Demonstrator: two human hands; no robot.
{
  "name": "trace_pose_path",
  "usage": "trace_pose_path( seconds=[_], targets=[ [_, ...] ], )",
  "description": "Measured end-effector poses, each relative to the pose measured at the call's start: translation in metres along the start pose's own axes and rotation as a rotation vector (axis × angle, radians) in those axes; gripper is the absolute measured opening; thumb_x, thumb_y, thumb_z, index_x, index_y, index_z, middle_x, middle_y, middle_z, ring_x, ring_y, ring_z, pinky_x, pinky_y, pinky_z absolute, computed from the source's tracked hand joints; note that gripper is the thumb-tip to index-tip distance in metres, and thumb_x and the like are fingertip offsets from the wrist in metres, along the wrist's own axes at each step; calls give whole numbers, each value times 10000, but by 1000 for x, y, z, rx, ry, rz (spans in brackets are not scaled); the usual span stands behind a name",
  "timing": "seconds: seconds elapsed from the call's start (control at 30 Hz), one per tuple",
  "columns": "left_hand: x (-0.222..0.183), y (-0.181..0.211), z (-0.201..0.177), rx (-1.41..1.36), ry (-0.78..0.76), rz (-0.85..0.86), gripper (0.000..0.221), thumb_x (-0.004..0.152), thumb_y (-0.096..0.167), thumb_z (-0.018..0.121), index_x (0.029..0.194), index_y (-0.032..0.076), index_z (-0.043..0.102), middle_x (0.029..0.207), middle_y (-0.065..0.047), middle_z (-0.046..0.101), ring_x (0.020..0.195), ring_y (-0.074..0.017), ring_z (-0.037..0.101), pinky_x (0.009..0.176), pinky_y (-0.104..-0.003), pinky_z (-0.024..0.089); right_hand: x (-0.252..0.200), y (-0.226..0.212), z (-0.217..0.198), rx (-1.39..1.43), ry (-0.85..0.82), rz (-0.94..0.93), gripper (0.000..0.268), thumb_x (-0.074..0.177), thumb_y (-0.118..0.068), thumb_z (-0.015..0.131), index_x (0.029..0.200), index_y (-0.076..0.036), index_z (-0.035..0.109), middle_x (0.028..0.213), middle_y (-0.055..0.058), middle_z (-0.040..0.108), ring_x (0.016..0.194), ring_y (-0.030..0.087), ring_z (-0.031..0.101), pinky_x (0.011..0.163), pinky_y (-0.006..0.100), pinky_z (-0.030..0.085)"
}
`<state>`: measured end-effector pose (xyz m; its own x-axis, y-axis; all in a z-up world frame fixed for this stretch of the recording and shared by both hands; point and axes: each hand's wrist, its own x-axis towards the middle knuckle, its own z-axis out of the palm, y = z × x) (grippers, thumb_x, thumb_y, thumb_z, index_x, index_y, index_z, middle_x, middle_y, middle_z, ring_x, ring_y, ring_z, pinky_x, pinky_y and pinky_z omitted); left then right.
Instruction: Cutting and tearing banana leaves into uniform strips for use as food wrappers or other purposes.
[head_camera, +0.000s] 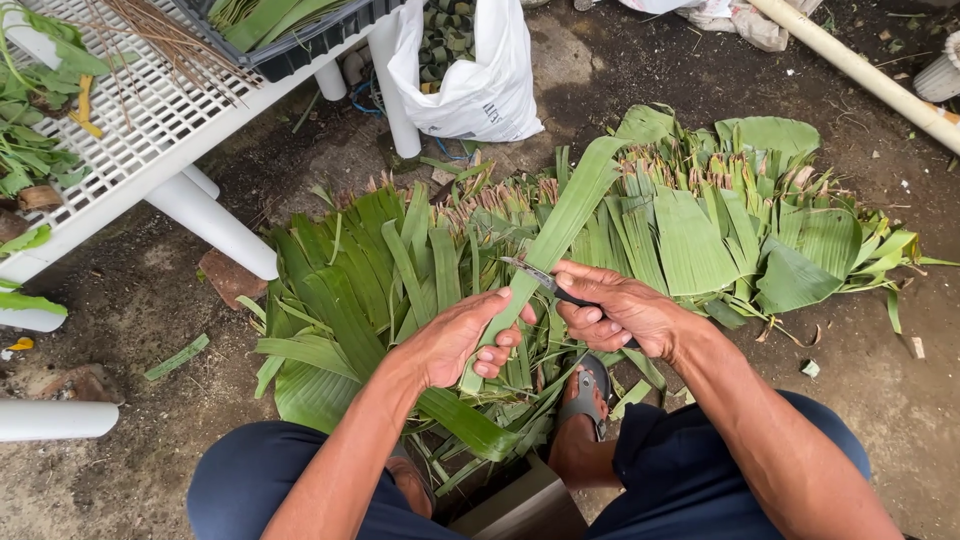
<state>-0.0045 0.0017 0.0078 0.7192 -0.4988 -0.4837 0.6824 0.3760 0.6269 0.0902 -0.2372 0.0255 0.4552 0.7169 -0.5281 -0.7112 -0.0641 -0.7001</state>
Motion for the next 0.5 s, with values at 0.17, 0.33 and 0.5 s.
trace_pose_path(
  seconds=[0.17,0.33,0.5],
  targets=[
    [2,-1,-1,8,6,6,414,1097,448,318,1251,98,478,783,23,378,568,-54,379,429,-185,381,-1,-3,7,-93,16,-49,492,1043,-215,496,1534,-206,467,599,-46,283,424,30,295,255,126,303],
    [-2,4,3,8,-7,11,629,1051,615,269,1295,83,500,777,28,422,566,-52,409,438,-194,420,4,6,3,-203,47,-107,472,1052,-219,488,1522,-184,485,600,-34,311,439,33,312,266,137,323],
    [-3,5,3,-22,-21,16,812,989,745,232,1357,64,476,788,8,422,568,-65,417,439,-208,427,10,16,-8,-360,109,-174,455,1062,-198,458,1515,-198,503,611,-13,344,478,61,342,302,167,349]
  ],
)
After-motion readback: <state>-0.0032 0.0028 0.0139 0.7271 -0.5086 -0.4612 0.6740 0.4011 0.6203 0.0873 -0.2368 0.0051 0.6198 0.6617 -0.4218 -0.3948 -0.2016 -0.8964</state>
